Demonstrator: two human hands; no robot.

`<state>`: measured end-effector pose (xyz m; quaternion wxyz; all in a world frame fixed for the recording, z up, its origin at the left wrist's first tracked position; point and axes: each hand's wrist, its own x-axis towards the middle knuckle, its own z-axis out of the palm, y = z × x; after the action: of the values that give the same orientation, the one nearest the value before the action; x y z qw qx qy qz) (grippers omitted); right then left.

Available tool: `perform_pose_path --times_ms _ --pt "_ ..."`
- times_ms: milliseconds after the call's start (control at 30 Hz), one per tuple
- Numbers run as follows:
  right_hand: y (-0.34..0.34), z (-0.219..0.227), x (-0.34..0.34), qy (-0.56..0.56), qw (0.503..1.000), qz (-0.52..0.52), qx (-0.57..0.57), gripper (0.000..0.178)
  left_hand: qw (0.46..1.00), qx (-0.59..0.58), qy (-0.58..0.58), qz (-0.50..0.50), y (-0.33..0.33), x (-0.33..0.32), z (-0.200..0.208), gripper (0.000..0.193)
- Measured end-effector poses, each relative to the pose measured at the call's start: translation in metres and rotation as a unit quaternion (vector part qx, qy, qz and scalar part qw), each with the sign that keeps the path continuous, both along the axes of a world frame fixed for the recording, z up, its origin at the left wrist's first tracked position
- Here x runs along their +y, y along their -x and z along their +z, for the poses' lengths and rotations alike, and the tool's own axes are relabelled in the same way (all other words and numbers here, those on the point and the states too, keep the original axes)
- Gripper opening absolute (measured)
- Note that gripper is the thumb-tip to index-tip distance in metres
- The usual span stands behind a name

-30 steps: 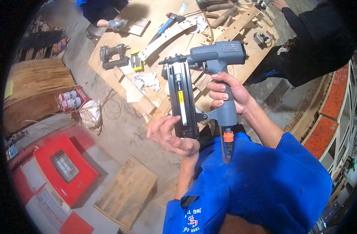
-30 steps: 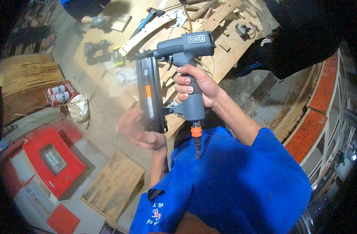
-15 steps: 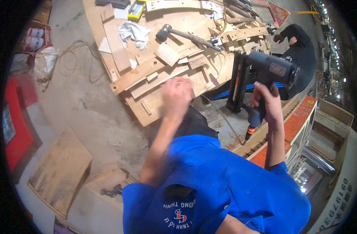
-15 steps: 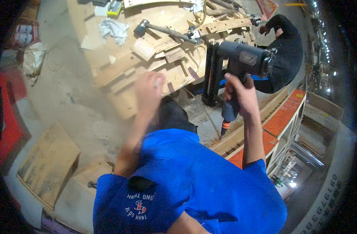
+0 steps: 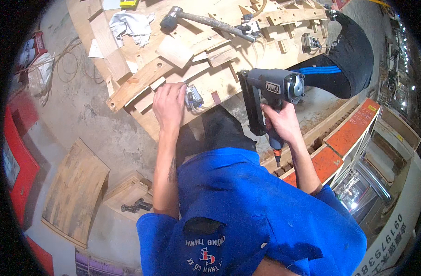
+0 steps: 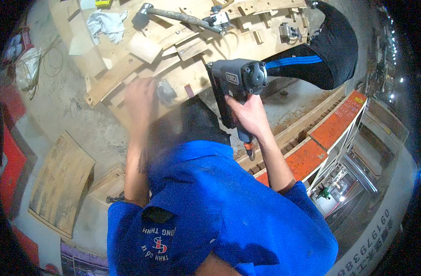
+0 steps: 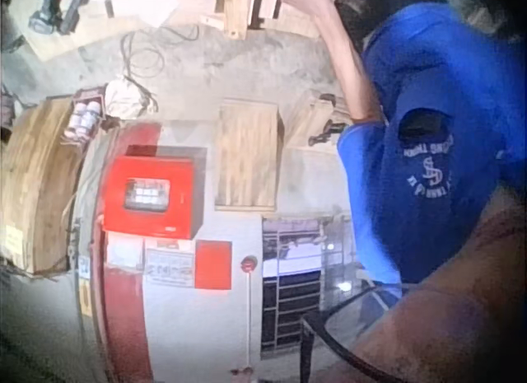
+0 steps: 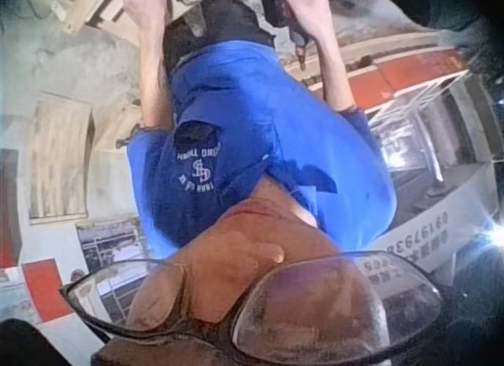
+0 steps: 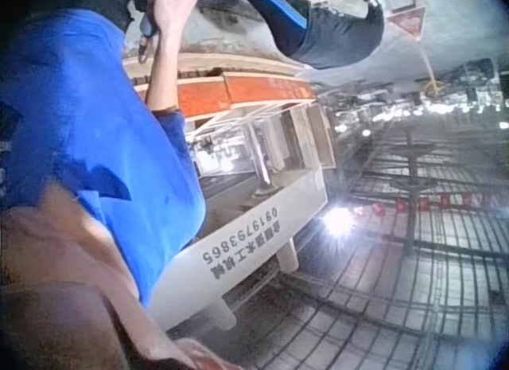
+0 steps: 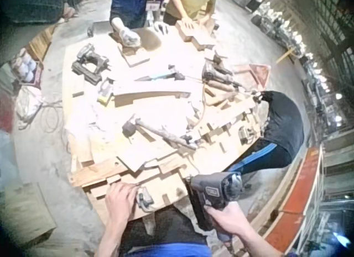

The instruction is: The person assembles small wooden pieces on a workbench using a pneumatic nail gun. They pick up pieces, align them, and fasten them together, repeating the process for multiple units.

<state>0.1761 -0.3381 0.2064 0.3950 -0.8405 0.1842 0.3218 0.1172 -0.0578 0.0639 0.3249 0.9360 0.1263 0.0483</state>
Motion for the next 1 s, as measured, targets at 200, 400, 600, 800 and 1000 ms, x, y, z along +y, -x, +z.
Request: perform_pose_path --times_ms 200,400,600,800,1000 --pt "-0.021 0.026 -0.003 0.001 0.999 -0.031 0.023 0.019 0.963 0.036 0.175 0.201 0.041 -0.012 0.013 0.018" --pt "-0.078 0.055 0.002 -0.050 0.996 0.023 -0.071 0.021 0.931 0.135 0.206 0.268 0.058 -0.032 -0.005 0.018" --pt "-0.104 0.062 0.011 0.028 0.995 0.047 -0.081 0.017 0.991 -0.030 -0.097 0.090 0.046 0.004 -0.045 0.026" --pt "-0.082 0.062 0.010 0.109 0.988 0.094 0.051 0.017 0.987 -0.058 -0.150 -0.014 0.043 0.026 -0.077 0.033" --pt "-0.038 0.025 0.027 -0.020 0.984 0.173 0.025 0.042 0.988 -0.009 -0.136 -0.065 0.034 0.034 -0.056 0.031"
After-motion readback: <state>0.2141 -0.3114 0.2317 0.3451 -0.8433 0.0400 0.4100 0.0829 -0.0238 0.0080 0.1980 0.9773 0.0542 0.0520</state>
